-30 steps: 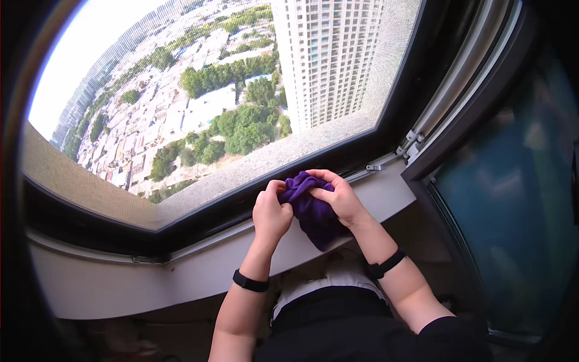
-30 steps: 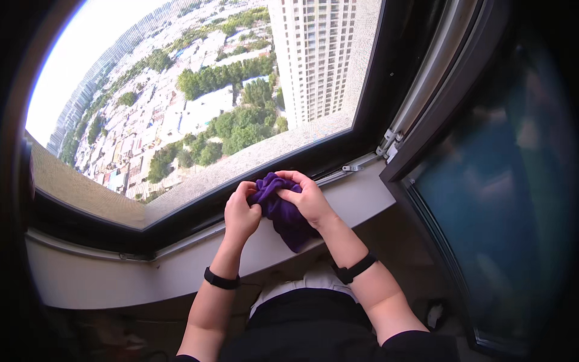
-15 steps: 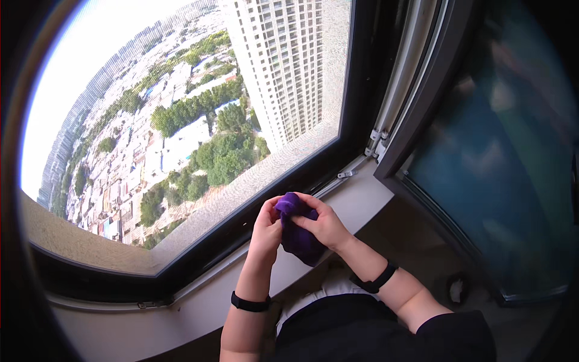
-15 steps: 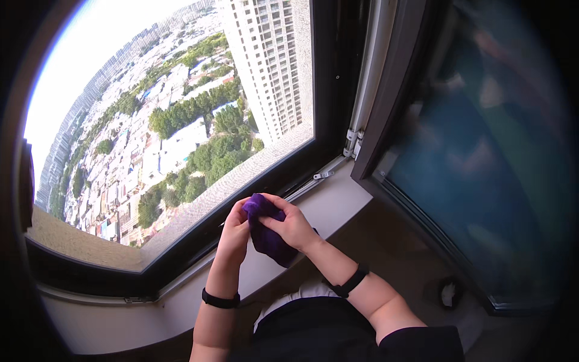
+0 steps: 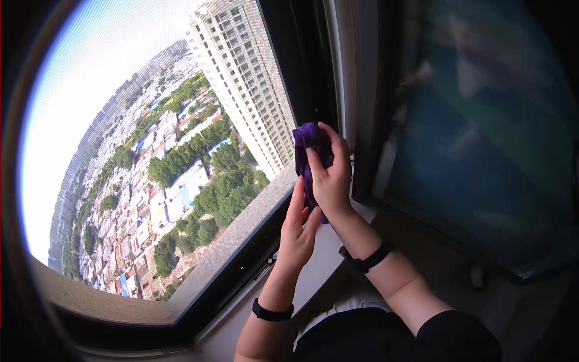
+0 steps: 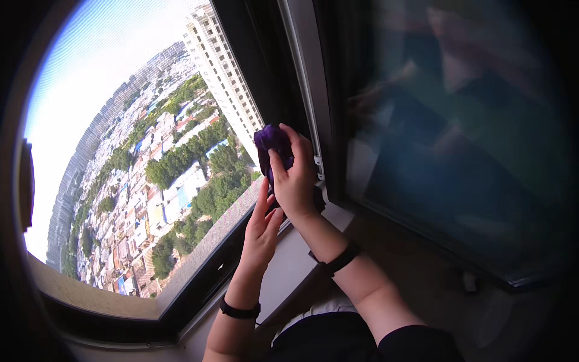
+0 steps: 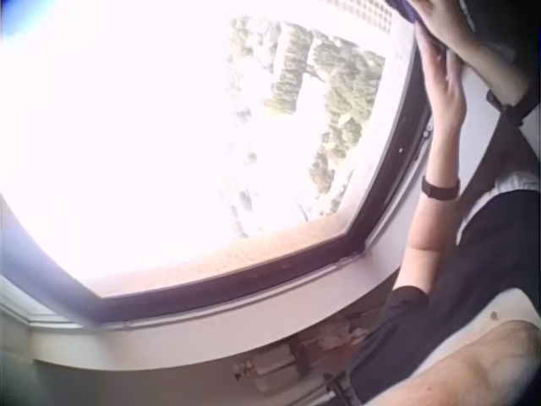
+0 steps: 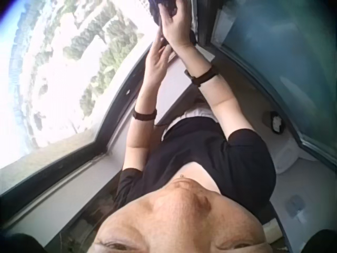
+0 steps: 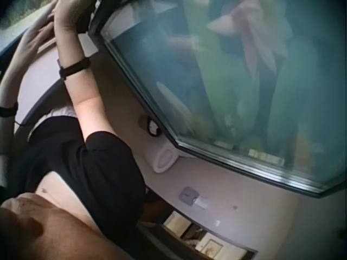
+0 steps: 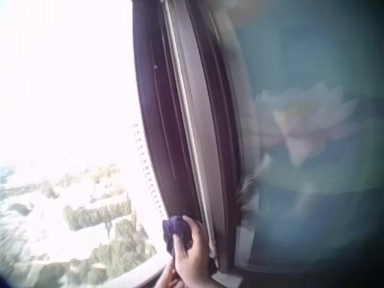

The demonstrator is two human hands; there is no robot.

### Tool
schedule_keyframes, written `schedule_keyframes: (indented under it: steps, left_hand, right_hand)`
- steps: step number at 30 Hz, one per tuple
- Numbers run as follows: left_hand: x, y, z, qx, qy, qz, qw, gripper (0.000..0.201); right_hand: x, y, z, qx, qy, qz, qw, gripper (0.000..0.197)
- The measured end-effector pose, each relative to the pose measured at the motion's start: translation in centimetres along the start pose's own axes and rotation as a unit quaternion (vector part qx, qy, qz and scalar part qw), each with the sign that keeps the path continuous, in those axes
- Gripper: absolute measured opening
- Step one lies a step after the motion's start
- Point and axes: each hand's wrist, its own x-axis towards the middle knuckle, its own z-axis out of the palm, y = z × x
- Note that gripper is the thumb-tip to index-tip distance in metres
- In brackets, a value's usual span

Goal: The recorder wrings out a purple cloth in a basin and then uses it to wipe down a glass window pane and its frame.

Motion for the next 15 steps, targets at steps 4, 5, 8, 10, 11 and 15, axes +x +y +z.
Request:
schedule_keyframes:
  steps: [4, 5, 8, 10, 11, 15]
  left_hand:
    - [0.3, 0.6, 0.2, 0.029, -0.004, -0.038, 0.999, 0.067]
    - [0.4, 0.3, 0.2, 0.069, -0.011, -0.014, 0.997, 0.066]
    - [-0.1, -0.2, -0.7, 0.117, 0.003, 0.001, 0.993, 0.061]
    - [-0.2, -0.3, -1.3, 0.133, -0.004, -0.010, 0.991, 0.059]
    - [-0.3, -0.2, -1.4, 0.133, -0.004, -0.014, 0.991, 0.059]
    - [0.1, -0.1, -0.7, 0.099, -0.008, -0.051, 0.994, 0.055]
  right_hand:
    - [2.4, 3.2, 3.1, -0.071, 0.030, -0.093, 0.993, 0.057]
    - [2.5, 4.3, 3.3, -0.119, 0.024, -0.118, 0.986, 0.061]
    - [0.8, 5.9, 4.1, -0.145, -0.007, -0.127, 0.981, 0.069]
    - [-0.5, 6.7, 3.9, -0.128, -0.031, -0.101, 0.986, 0.067]
    - [-1.4, 7.0, 3.8, -0.129, -0.032, -0.097, 0.986, 0.067]
    - [-5.6, 9.6, 2.4, -0.158, -0.073, -0.034, 0.984, 0.060]
